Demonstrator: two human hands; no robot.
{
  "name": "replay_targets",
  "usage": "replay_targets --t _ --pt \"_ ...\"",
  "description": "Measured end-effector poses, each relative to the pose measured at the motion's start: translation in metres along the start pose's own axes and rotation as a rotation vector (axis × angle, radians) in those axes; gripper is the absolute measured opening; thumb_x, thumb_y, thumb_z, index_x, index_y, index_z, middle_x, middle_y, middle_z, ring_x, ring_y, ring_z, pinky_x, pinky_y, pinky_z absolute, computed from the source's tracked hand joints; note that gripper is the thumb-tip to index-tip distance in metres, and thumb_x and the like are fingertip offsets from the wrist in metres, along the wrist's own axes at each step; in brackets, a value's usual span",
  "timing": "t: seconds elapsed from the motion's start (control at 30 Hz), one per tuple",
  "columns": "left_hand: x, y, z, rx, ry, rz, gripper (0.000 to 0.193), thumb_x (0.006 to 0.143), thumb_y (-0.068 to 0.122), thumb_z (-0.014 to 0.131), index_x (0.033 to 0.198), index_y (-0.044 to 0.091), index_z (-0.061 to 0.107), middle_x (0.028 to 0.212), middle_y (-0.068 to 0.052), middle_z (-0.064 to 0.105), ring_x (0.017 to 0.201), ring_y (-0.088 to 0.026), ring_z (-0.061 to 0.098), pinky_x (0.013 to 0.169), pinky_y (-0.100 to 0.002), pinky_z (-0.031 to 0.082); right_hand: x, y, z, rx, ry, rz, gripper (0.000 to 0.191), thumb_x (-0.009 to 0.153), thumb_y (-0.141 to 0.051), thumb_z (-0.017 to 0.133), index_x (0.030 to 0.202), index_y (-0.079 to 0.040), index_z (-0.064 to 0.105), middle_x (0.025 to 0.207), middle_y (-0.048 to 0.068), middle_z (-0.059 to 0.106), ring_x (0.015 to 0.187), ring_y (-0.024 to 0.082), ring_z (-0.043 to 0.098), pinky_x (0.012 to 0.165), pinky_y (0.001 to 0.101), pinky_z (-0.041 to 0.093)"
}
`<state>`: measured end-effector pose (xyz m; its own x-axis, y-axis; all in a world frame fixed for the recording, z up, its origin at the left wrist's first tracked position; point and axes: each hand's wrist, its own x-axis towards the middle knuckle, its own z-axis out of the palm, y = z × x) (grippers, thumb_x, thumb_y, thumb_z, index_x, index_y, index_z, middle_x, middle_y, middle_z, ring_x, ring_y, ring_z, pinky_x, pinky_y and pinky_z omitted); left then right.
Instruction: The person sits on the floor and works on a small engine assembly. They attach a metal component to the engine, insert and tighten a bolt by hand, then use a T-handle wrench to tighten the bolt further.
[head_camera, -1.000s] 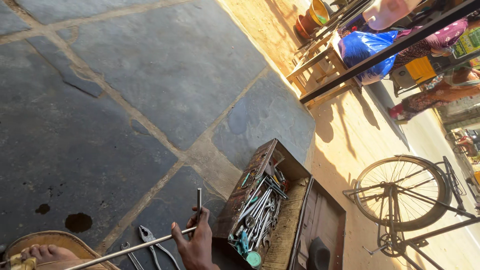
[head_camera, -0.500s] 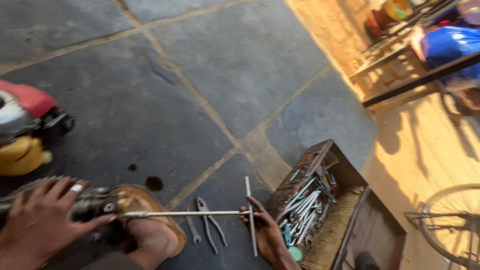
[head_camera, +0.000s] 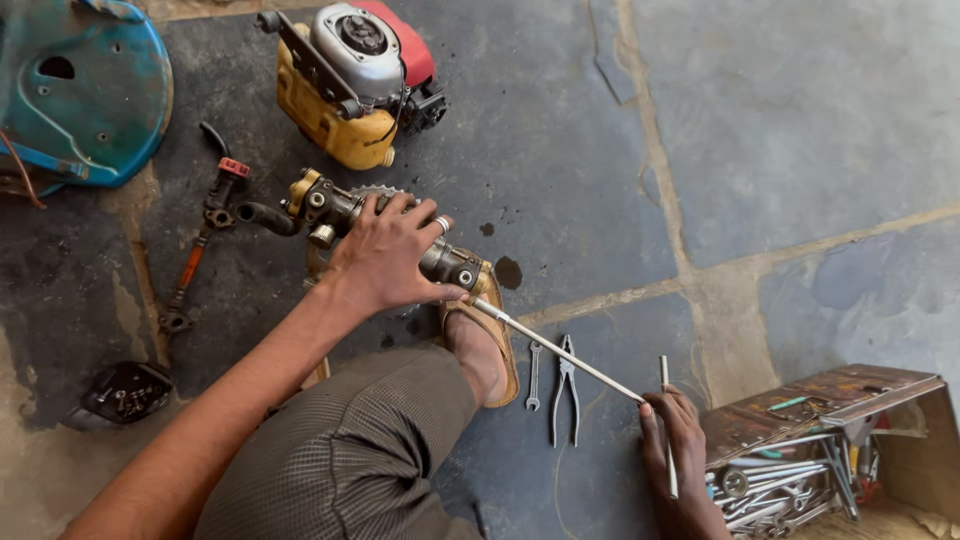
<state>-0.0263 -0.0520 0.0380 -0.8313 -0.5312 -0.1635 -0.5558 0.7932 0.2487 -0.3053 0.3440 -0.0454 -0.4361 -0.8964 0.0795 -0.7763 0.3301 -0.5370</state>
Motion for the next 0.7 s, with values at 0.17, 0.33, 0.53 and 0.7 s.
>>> replay_targets --t 0.17,0.33,0.53,0.7 --pt "0.001 -0.004 0.0 0.035 0.041 0.03 0.098 0.062 0.083 0.073 0.12 0.004 0.071 0.131 -0.015 0.061 0.125 -0.036 0.052 0.106 -0.062 0.036 0.001 0.04 0.033 0.778 -0.323 0.754 0.023 0.097 -0.019 0.052 0.081 -0.008 0.065 0.073 0.001 0.054 0.065 0.016 0.054 0.064 0.0323 0.047" --pt "0.001 -0.005 0.003 0.027 0.04 0.039 0.101 0.062 0.086 0.073 0.121 0.004 0.071 0.13 -0.015 0.062 0.125 -0.036 0.053 0.106 -0.062 0.036 0.03 0.038 0.019 1.107 -0.61 1.28 0.04 0.094 -0.031 0.055 0.064 -0.006 0.048 0.043 -0.002 0.031 0.037 0.011 0.026 0.04 0.0319 0.023" --pt "0.003 -0.007 0.011 0.035 0.067 0.033 0.102 0.063 0.086 0.072 0.124 0.005 0.07 0.13 -0.016 0.063 0.124 -0.038 0.053 0.103 -0.064 0.037 0.018 -0.03 0.016 0.899 0.276 0.854 0.033 0.095 -0.025 0.063 0.114 -0.008 0.042 0.065 0.002 0.051 0.046 0.011 0.042 0.039 0.0283 0.03" --pt "0.002 -0.007 0.013 0.035 0.086 0.039 0.101 0.065 0.085 0.073 0.126 0.005 0.069 0.129 -0.016 0.063 0.122 -0.037 0.055 0.105 -0.065 0.036 0.021 -0.046 0.027 0.205 0.184 0.727 0.064 0.099 -0.031 0.068 0.141 -0.002 0.03 0.087 0.013 0.059 0.066 0.015 0.056 0.055 0.033 0.049"
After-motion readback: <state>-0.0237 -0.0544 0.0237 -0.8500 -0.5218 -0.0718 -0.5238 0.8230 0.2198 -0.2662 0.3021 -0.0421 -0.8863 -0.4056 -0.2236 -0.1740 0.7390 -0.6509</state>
